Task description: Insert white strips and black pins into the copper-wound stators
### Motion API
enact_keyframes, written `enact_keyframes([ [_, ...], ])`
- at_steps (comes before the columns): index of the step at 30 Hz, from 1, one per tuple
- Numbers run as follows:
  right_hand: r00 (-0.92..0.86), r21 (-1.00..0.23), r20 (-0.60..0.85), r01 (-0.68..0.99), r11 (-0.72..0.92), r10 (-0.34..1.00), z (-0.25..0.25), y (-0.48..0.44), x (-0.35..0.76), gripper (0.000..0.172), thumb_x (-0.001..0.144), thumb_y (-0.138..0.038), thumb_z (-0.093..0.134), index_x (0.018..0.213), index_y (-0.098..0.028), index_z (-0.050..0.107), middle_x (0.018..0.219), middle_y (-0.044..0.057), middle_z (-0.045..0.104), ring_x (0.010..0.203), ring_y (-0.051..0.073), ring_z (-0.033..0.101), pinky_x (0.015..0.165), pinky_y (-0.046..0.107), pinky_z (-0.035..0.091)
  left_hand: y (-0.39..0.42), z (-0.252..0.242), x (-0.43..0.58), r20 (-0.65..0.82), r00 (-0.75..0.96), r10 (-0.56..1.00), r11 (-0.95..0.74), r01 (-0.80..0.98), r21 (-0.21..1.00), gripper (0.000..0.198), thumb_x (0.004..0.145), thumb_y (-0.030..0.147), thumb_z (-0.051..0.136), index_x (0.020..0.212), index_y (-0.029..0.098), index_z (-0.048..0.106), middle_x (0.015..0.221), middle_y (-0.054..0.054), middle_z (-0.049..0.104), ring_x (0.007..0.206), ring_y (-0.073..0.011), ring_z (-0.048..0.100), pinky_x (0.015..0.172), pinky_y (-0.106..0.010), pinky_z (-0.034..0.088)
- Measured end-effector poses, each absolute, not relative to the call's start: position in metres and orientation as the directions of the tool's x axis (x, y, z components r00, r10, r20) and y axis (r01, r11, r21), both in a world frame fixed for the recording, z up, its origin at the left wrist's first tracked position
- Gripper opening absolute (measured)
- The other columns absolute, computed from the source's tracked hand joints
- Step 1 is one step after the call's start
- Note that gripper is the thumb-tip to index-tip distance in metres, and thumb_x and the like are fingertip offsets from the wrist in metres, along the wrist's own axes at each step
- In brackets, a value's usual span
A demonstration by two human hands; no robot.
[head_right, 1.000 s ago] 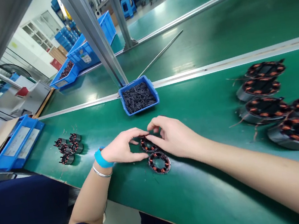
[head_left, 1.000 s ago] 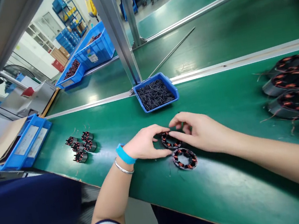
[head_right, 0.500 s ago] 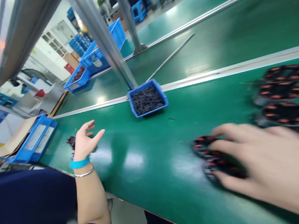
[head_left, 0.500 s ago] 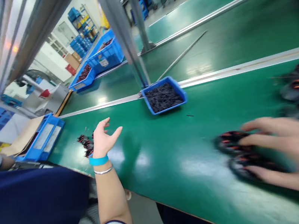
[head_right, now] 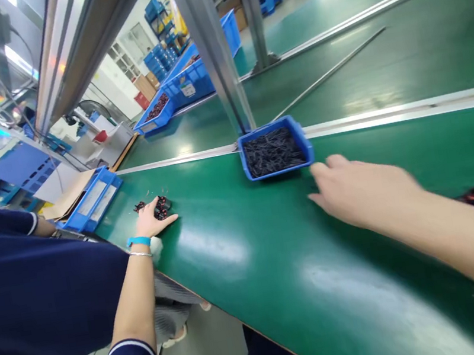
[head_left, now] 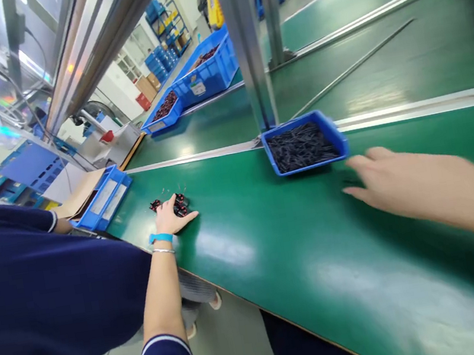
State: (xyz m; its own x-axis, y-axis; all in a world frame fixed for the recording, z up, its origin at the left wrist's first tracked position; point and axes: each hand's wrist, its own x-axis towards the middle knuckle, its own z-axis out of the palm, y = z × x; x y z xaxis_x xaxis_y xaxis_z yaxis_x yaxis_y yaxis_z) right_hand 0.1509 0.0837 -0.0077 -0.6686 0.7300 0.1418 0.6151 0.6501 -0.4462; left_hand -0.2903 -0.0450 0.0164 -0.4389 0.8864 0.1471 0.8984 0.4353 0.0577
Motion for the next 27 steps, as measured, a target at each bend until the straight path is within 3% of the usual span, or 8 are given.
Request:
enact_keyframes([
  [4,-0.565,-0.388,0.032,0.753,0.531,0.825,-0.004,0.091,0.131,0.023,0.089,-0.035,0.059,0.096,-0.014,0.065,0.096,0.014,0.065,0.089,0.023,0.063,0.078,0.035,0.048,-0.037,0.016,-0.271,0.128,-0.272,0.954,0.264,0.962,0.076,0.083,0.067,0.061,0.070,0.136,0.020,0.048,0.131,-0.012,0.058,0.127,-0.0336,0.045,0.106,-0.048,0.039],
  [9,-0.460,-0.297,-0.066,0.856,0.422,0.886,-0.010,0.099,0.113,0.018,0.090,-0.023,0.051,0.091,-0.012,0.064,0.095,0.013,0.067,0.081,0.021,0.065,0.071,0.035,0.048,-0.024,0.014,-0.217,0.089,0.163,0.983,-0.173,0.977,0.123,0.083,0.069,0.057,0.069,0.139,0.019,0.046,0.133,-0.010,0.058,0.132,-0.0335,0.041,0.111,-0.049,0.035],
  [12,-0.450,-0.273,-0.057,0.866,0.419,0.891,-0.006,0.093,0.113,0.017,0.086,-0.015,0.047,0.081,-0.012,0.063,0.090,0.018,0.069,0.079,0.028,0.067,0.068,0.037,0.047,-0.017,0.023,-0.182,-0.026,0.338,0.941,-0.328,0.928,0.174,0.095,0.065,0.060,0.072,0.144,0.022,0.037,0.141,-0.011,0.052,0.137,-0.0374,0.034,0.113,-0.058,0.025],
  [14,-0.462,-0.285,-0.025,0.853,0.437,0.887,-0.003,0.082,0.118,0.016,0.086,-0.017,0.047,0.080,-0.015,0.062,0.084,0.014,0.070,0.079,0.028,0.068,0.070,0.037,0.048,-0.017,0.035,-0.160,-0.128,0.396,0.909,-0.369,0.909,0.191,0.112,0.054,0.067,0.076,0.147,0.026,0.030,0.152,-0.013,0.038,0.141,-0.0442,0.023,0.110,-0.068,0.016],
  [17,-0.471,-0.528,0.082,0.727,0.439,0.878,-0.007,0.059,0.133,0.013,0.084,-0.022,0.049,0.085,-0.018,0.061,0.073,0.007,0.070,0.071,0.023,0.069,0.071,0.035,0.052,-0.022,0.051,-0.125,-0.080,0.382,0.921,-0.365,0.915,0.169,0.122,0.043,0.074,0.076,0.145,0.023,0.033,0.154,-0.018,0.029,0.139,-0.0459,0.024,0.109,-0.069,0.017],
  [20,-0.437,-0.853,0.170,0.384,0.354,0.883,-0.020,0.037,0.146,0.024,0.082,-0.035,0.052,0.095,-0.018,0.062,0.073,0.007,0.072,0.067,0.022,0.072,0.067,0.035,0.057,-0.024,0.051,-0.086,0.032,0.251,0.967,-0.252,0.966,0.052,0.078,0.062,0.068,0.070,0.118,0.014,0.060,0.122,-0.017,0.060,0.118,-0.0374,0.049,0.101,-0.058,0.036],
  [23,-0.366,-0.953,0.117,0.220,0.209,0.923,-0.028,0.026,0.157,0.037,0.078,-0.054,0.059,0.090,-0.020,0.065,0.074,0.008,0.073,0.070,0.025,0.073,0.063,0.035,0.059,-0.022,0.040,-0.060,-0.019,0.293,0.956,-0.293,0.955,-0.051,0.031,0.086,0.039,0.057,0.099,0.011,0.065,0.101,-0.015,0.066,0.102,-0.0310,0.058,0.088,-0.049,0.047],
  [27,-0.190,-0.975,0.078,0.190,0.115,0.979,-0.027,0.026,0.166,0.047,0.065,-0.067,0.069,0.078,-0.022,0.071,0.071,0.006,0.073,0.058,0.022,0.069,0.056,0.034,0.057,-0.018,0.031,-0.053,-0.010,0.623,0.783,-0.615,0.776,0.139,0.035,0.084,0.009,0.045,0.114,0.018,0.061,0.129,-0.009,0.061,0.130,-0.0299,0.044,0.105,-0.056,0.037],
])
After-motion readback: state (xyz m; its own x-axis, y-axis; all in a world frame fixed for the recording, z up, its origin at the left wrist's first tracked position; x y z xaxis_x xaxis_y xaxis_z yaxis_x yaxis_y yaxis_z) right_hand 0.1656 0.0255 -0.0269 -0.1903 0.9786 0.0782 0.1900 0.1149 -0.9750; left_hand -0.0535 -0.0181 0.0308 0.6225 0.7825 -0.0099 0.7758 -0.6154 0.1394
